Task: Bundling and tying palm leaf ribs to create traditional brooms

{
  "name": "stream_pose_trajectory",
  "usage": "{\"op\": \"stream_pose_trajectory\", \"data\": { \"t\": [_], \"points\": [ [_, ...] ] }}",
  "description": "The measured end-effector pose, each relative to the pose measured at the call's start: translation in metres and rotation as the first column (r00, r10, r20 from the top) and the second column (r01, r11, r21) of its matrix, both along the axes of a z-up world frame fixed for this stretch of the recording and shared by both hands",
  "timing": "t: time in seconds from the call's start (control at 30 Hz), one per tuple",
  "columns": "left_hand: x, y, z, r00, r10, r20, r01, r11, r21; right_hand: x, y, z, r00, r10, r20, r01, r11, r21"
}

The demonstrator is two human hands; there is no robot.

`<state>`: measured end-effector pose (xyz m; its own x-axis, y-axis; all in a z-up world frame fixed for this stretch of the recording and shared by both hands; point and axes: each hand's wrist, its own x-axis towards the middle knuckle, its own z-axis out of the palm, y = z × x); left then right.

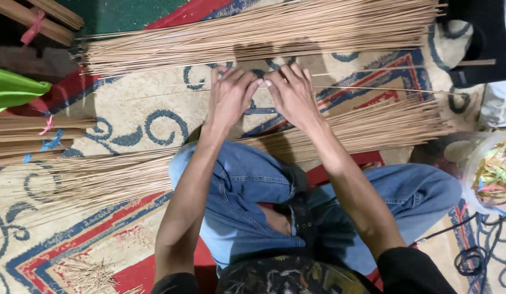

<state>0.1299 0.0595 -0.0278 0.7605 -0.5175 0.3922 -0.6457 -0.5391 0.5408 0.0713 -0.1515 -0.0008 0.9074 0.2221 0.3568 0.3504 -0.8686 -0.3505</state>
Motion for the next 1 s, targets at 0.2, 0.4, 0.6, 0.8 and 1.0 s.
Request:
{"op": "stream_pose_trajectory", "data": {
  "t": [0.2,0.4,0.6,0.8,1.0],
  "points": [
    [-0.014,0.044,0.005,0.989,0.123,-0.08,-0.116,0.989,0.091,-0.038,-0.043,0.001,0.99,-0.131,-0.06,0.13,0.991,-0.007],
    [-0.022,0.008,-0.002,0.992,0.114,-0.057,-0.108,0.989,0.104,-0.036,-0.037,-0.04,0.996,-0.046,-0.075,0.05,0.997,0.056],
    [-0.011,0.002,-0.048,0.981,0.124,-0.151,-0.103,0.985,0.141,-0.023,-0.054,-0.075,0.991,-0.038,-0.126,0.033,0.999,-0.039],
    [-0.003,0.0,-0.071,0.978,0.146,-0.151,-0.125,0.982,0.144,-0.009,-0.055,-0.095,0.991,-0.031,-0.129,0.028,0.999,-0.029],
    [0.001,-0.011,-0.084,0.978,0.135,-0.158,-0.121,0.988,0.099,-0.012,-0.062,-0.093,0.989,-0.027,-0.146,0.025,1.0,-0.017]
  ]
}}
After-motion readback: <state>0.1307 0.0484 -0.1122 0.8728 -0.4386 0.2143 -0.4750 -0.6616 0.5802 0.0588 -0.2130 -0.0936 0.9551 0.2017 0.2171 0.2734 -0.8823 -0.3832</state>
